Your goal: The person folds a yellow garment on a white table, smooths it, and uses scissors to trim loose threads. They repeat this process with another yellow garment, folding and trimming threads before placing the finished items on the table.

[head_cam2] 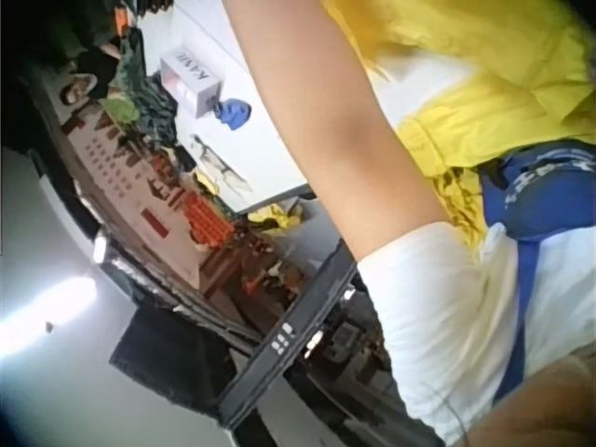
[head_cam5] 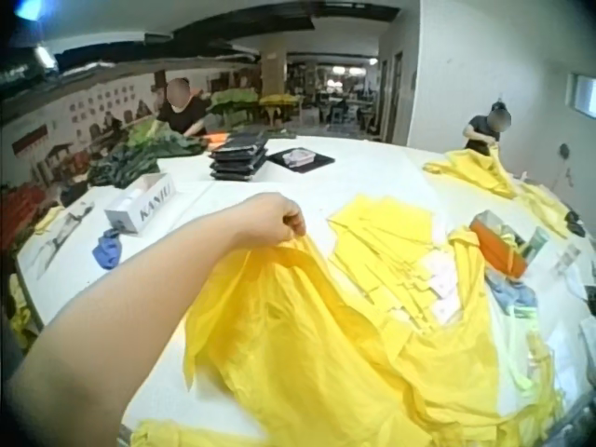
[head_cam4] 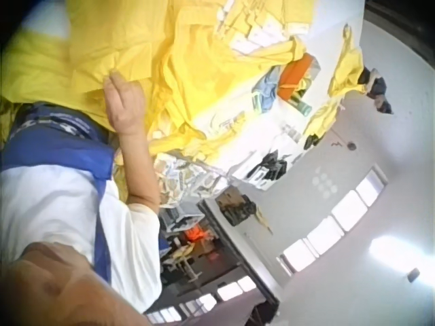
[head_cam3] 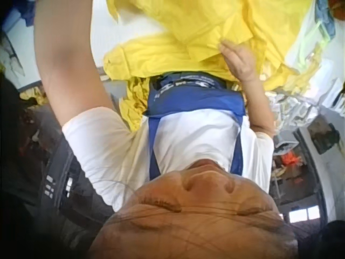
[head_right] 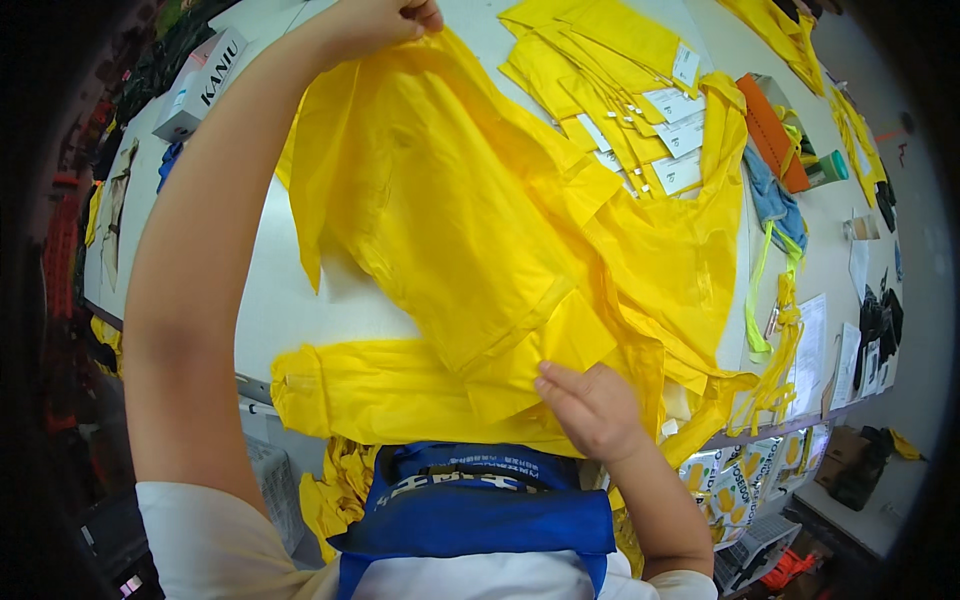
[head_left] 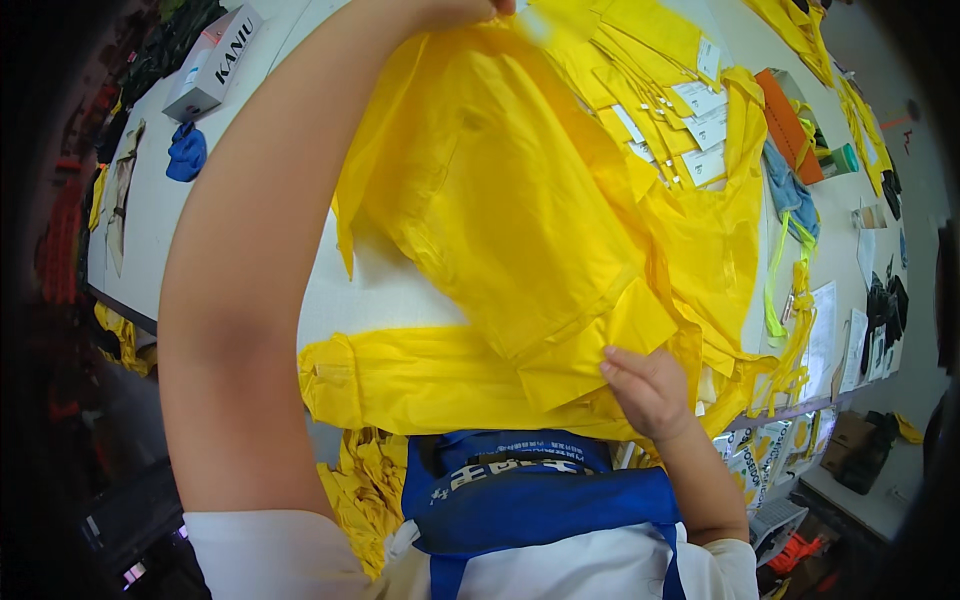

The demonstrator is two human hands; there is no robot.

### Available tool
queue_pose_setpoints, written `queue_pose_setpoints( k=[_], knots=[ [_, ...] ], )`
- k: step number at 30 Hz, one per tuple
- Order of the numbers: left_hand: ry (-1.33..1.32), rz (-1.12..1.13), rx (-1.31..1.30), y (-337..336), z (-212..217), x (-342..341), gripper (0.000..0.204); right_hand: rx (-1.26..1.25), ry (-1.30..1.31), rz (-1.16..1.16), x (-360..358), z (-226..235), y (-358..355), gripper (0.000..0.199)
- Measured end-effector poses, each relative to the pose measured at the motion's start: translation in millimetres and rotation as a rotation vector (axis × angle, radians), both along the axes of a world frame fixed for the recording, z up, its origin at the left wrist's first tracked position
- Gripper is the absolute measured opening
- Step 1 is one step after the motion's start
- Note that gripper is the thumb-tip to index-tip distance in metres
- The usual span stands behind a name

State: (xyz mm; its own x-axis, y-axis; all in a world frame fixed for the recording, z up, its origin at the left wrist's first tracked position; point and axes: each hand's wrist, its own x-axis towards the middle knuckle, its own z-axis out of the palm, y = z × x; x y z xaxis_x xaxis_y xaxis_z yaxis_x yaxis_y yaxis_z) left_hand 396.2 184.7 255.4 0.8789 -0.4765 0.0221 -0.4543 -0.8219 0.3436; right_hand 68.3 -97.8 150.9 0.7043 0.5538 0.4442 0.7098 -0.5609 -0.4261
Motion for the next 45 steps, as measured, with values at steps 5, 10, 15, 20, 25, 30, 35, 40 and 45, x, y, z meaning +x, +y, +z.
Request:
queue_pose_setpoints(
  k=[5, 10, 15, 20, 25, 30, 35, 40, 45],
  knots=[
    [0.281, -0.011, -0.390, 31.3, 21.8, -85.0, 0.023, 0.037, 0.567, 0.448, -14.7, 21.8, 50.0, 0.018],
    [0.557, 0.170, -0.522, 66.9, 25.3, -179.8, 0.043, 0.420, 0.869, 0.139, 7.3, 49.8, 66.6, 0.016],
    [0.578, 0.150, -0.660, 85.4, 23.6, -237.2, 0.049, 0.649, 0.610, -0.117, 41.3, 41.4, 118.9, 0.016],
    [0.093, 0.001, -0.479, 71.7, 26.7, -266.9, 0.039, 0.530, 0.872, -0.129, 63.6, 61.4, 176.1, 0.030],
    [-0.141, -0.087, -0.461, 56.6, 30.5, -269.0, 0.027, 0.632, 1.068, -0.218, 62.4, 92.3, 163.5, 0.038],
    [-0.130, -0.083, -0.514, 35.0, 48.6, -269.6, 0.025, 0.683, 1.121, -0.123, 60.0, 108.9, 138.5, 0.039],
    [-0.182, -0.126, -0.433, 13.0, 47.6, -264.7, 0.025, 0.364, 0.838, -0.176, 47.3, 113.3, 113.1, 0.025],
    [-0.183, 0.134, -0.586, 28.0, 81.1, -228.6, 0.026, 0.159, 0.999, -0.332, 32.8, 88.8, 33.0, 0.024],
    [0.033, 0.282, -1.067, 79.8, 125.3, -193.6, 0.031, 0.231, 1.172, -0.532, -14.8, 60.2, -119.4, 0.026]
  ],
)
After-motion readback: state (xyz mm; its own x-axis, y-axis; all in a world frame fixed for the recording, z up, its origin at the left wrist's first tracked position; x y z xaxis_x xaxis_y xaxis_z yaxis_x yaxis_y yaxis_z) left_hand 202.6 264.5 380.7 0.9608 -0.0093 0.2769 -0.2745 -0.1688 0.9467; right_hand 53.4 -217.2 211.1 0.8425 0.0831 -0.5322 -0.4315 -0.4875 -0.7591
